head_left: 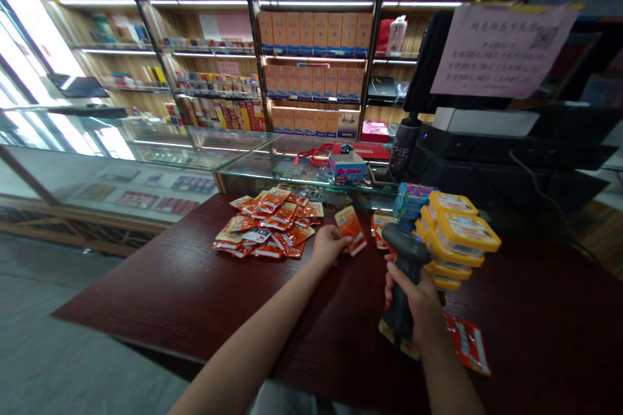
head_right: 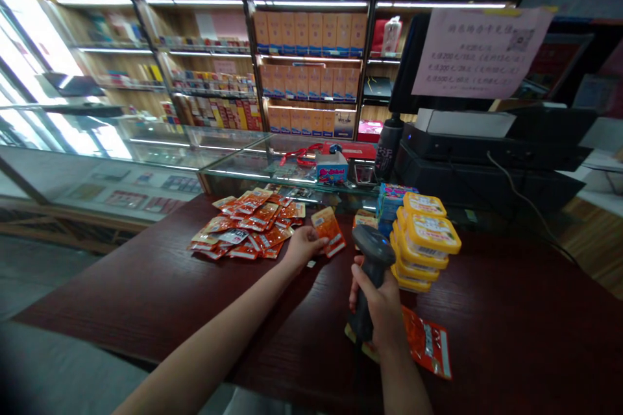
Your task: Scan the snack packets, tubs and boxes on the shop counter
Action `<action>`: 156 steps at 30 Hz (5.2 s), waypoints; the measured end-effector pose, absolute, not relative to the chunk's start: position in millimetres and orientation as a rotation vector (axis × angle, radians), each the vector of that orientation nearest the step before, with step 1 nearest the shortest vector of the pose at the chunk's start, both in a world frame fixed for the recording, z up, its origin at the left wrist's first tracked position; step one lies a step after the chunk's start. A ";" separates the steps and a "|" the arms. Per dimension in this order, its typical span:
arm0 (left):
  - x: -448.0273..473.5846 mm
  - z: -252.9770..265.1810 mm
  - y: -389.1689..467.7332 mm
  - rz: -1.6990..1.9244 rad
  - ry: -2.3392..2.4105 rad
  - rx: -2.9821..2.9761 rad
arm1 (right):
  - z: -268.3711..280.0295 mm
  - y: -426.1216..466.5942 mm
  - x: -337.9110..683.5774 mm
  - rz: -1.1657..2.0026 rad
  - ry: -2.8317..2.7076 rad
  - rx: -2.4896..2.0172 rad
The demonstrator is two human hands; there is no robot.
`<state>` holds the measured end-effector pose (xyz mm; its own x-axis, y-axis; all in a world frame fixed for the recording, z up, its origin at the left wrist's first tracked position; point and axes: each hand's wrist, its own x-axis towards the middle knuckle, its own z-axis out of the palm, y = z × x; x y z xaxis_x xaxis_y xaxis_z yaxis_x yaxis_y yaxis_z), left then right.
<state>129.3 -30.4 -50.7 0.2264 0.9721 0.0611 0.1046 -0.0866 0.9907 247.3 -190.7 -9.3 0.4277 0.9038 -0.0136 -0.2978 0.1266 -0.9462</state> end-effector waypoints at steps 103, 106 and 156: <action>53.7 -13.8 -71.7 0.857 1.890 2.592 | -2.4 -194.5 253.6 1.069 -0.719 -1.272; 72.9 -17.5 -70.7 0.865 1.672 2.588 | 4.7 -202.0 267.0 0.971 -0.681 -1.303; 93.2 -64.0 -39.5 1.314 1.176 1.777 | 0.3 -190.3 205.6 1.108 -0.845 -1.239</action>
<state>93.2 -39.5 -64.0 0.1056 0.9138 0.3921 0.2885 -0.4055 0.8674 205.6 -190.3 0.3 0.2802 0.9570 -0.0753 -0.1802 -0.0246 -0.9833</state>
